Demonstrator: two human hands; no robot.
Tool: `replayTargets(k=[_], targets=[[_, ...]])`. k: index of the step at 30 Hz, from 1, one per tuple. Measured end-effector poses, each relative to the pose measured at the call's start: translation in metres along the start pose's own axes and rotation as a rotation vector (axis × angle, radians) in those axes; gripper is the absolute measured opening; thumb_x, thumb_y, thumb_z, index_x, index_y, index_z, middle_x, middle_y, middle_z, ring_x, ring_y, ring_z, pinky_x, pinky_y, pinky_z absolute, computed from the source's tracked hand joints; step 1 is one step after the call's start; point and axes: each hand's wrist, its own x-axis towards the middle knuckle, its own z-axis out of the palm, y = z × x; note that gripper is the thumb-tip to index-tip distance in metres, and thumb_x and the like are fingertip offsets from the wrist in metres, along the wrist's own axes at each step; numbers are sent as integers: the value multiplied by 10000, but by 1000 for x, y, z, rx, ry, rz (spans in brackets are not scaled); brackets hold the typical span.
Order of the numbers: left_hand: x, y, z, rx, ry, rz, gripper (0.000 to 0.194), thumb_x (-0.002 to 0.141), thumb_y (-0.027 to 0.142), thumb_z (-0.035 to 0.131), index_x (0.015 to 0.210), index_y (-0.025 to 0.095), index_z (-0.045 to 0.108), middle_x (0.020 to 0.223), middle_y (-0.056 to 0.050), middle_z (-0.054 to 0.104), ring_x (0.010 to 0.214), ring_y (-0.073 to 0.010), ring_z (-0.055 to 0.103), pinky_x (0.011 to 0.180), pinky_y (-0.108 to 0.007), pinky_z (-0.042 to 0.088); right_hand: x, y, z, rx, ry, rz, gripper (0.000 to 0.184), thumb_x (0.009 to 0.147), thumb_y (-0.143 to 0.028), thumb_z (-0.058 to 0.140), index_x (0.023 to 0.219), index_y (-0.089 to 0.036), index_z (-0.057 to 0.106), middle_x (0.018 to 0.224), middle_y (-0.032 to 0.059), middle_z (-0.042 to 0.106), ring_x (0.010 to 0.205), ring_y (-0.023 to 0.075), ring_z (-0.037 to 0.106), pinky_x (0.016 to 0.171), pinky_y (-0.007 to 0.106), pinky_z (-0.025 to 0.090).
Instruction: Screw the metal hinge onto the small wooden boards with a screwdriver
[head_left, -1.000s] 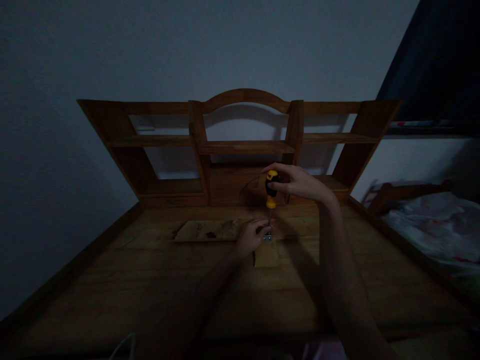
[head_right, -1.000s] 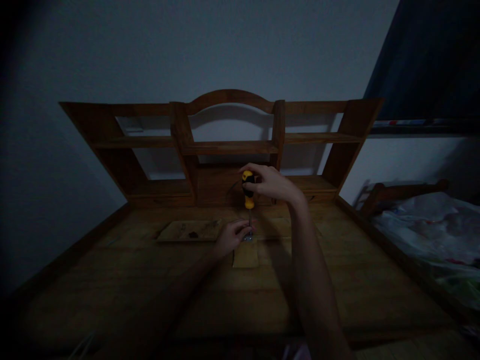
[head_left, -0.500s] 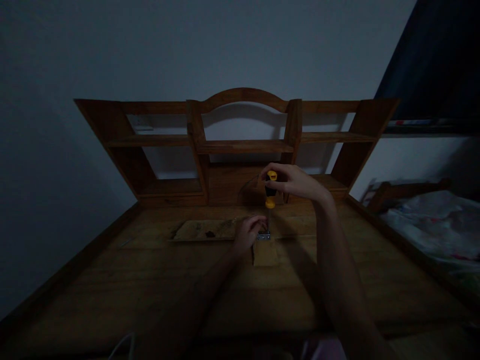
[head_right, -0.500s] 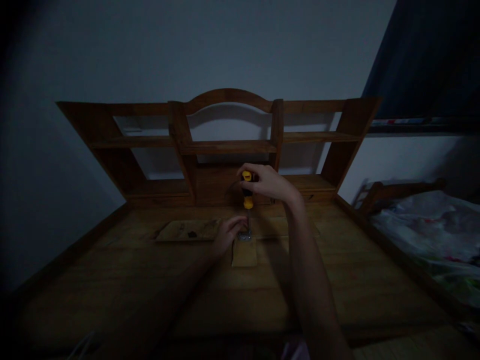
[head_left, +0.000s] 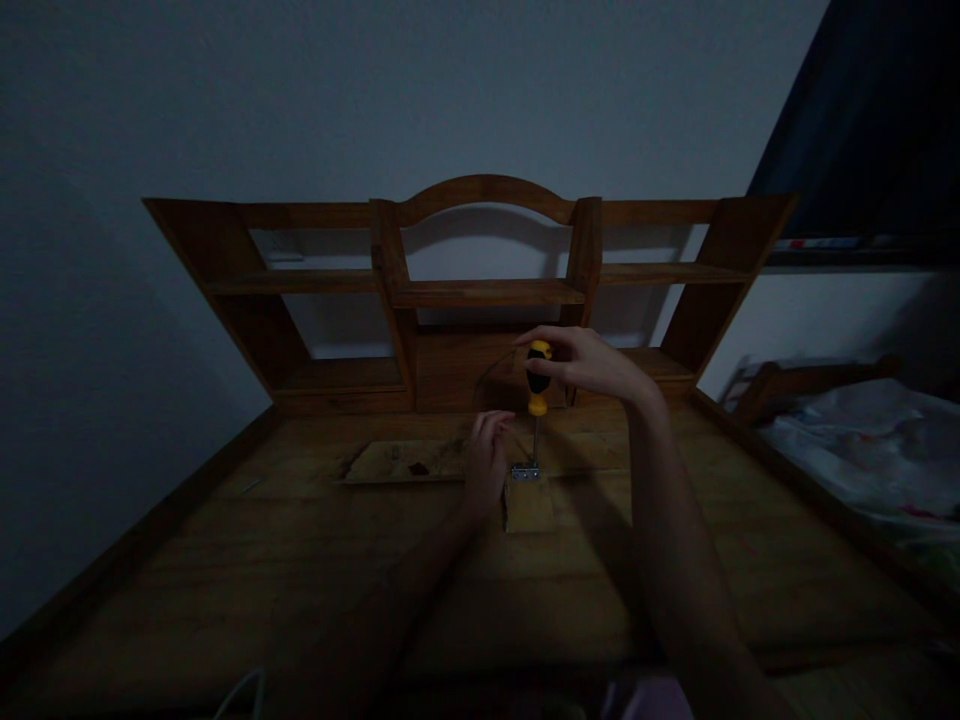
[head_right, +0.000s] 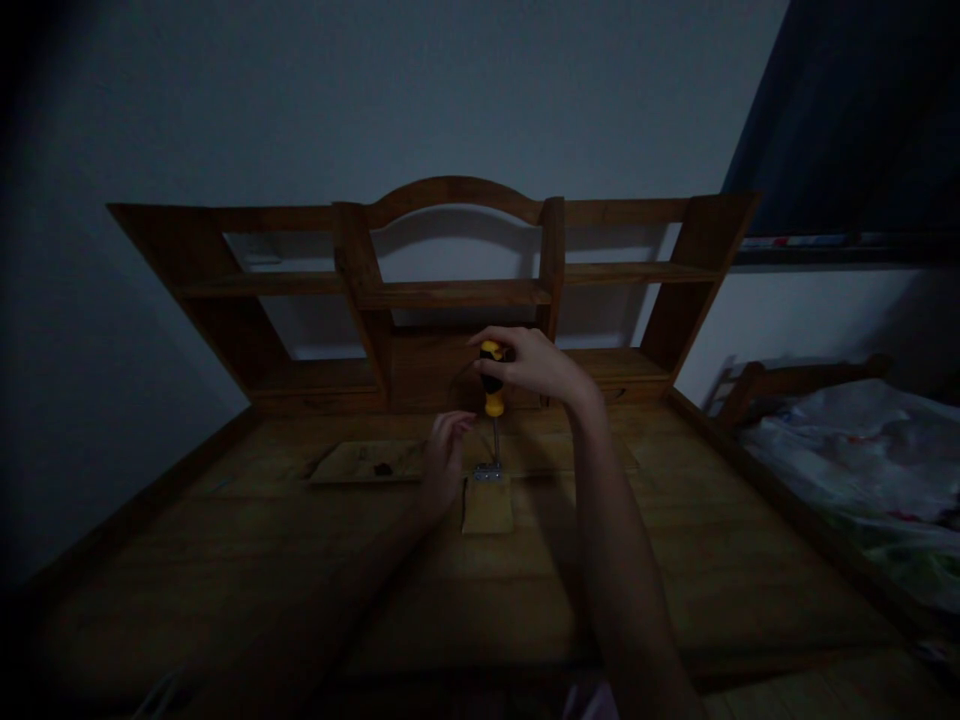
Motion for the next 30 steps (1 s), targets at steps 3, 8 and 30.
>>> replayTargets(k=[3, 8, 30], targets=[[-1, 4, 2, 4, -29, 7, 314, 1017, 292, 320, 1125, 216, 605, 1123, -73, 597, 1013, -185, 588, 948, -327, 459, 1, 3, 5, -58, 77, 14, 345, 870, -479, 607, 1086, -227, 699, 994, 35, 713, 856, 192, 644, 756, 294, 454], [-1, 4, 3, -15, -43, 7, 324, 1026, 298, 308, 1130, 225, 606, 1143, -66, 595, 1070, -185, 573, 976, -331, 442, 1, 4, 5, -88, 30, 75, 470, 858, -503, 607, 1233, -220, 629, 1008, 58, 704, 897, 214, 641, 785, 311, 458], [0, -10, 6, -20, -15, -82, 272, 1017, 310, 357, 1168, 235, 570, 1194, -63, 588, 1140, -183, 555, 1009, -328, 416, -2, 6, -1, -15, -32, -5, 356, 850, -295, 587, 1202, -249, 605, 1049, 25, 669, 881, 190, 613, 784, 303, 463]])
